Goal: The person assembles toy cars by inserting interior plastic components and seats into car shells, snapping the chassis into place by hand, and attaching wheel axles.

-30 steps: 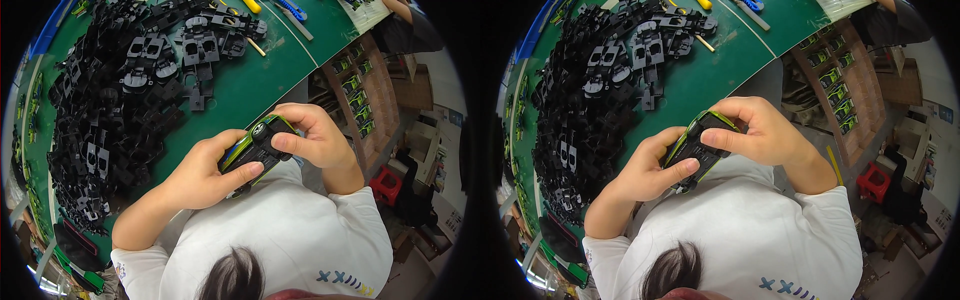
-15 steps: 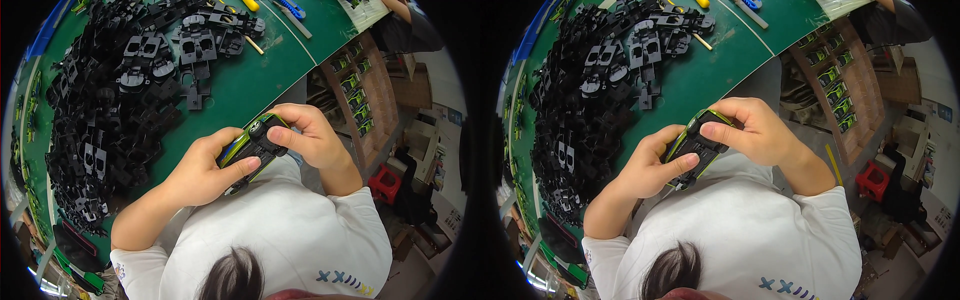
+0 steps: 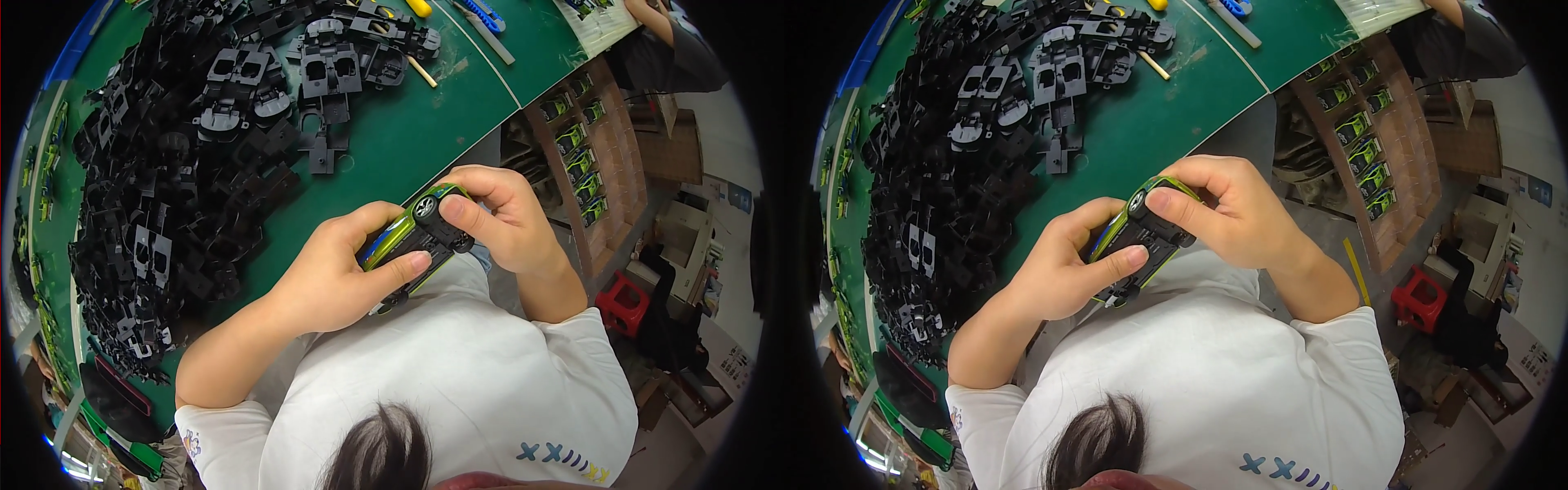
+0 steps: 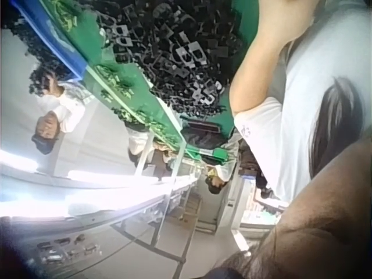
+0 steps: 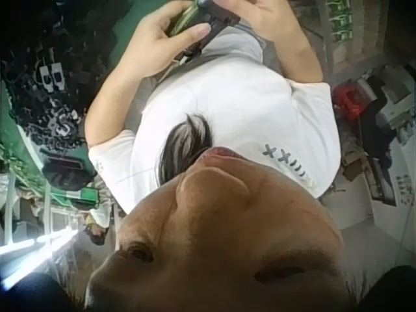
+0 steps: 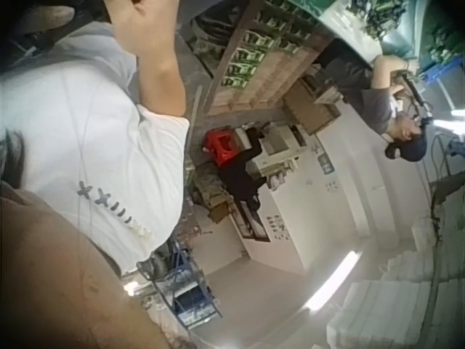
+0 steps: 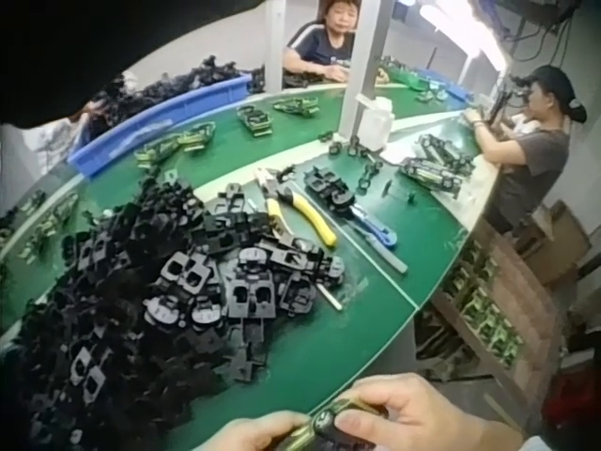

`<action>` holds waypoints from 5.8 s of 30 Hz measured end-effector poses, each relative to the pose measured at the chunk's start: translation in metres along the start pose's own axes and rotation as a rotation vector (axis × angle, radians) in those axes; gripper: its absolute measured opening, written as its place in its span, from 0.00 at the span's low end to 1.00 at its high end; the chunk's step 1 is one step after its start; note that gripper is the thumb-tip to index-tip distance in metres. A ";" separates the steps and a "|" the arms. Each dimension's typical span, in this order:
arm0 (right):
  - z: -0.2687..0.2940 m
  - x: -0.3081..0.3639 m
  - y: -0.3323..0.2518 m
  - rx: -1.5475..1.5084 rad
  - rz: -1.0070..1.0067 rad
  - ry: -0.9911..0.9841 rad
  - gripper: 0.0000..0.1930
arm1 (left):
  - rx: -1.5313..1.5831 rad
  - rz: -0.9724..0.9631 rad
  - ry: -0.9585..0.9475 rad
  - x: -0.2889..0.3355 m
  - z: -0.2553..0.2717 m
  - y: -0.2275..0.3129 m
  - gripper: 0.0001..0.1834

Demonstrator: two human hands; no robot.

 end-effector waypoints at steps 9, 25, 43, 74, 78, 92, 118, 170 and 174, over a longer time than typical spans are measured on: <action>0.006 -0.003 -0.003 -0.095 -0.132 0.007 0.12 | 0.291 0.098 -0.096 -0.005 0.003 -0.006 0.23; 0.004 -0.024 -0.002 -0.215 -0.152 0.040 0.15 | 0.386 0.116 -0.261 -0.011 0.014 -0.002 0.20; -0.008 -0.010 -0.004 0.240 -0.075 0.084 0.33 | 0.587 -0.053 -0.069 -0.016 0.012 -0.008 0.19; -0.001 0.049 0.000 0.139 0.319 -0.003 0.55 | 0.598 -0.067 0.045 -0.015 0.009 -0.004 0.19; 0.021 0.053 -0.013 0.048 0.290 -0.149 0.51 | 0.601 -0.061 0.000 -0.015 0.010 -0.001 0.19; -0.023 0.016 -0.058 0.835 0.568 0.124 0.30 | 0.712 -0.214 0.129 -0.007 0.008 0.011 0.17; 0.042 -0.053 -0.114 0.974 0.581 0.369 0.24 | 0.380 -0.619 0.255 0.000 -0.004 0.001 0.11; 0.498 -0.245 -0.078 1.313 -0.085 0.345 0.21 | -0.564 -0.638 0.679 -0.017 0.010 0.014 0.10; 0.473 -0.220 -0.049 1.269 -0.149 0.404 0.30 | -0.552 -0.658 0.703 -0.010 0.007 0.011 0.10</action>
Point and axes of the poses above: each hand's wrist, its own x-axis away from the middle knuckle, its own z-axis out of the back of the hand, y = z × x, the point moved 4 cm from there along -x, towards the middle knuckle, and after that the axes turned 12 degrees about z, right-handed, at the moved point
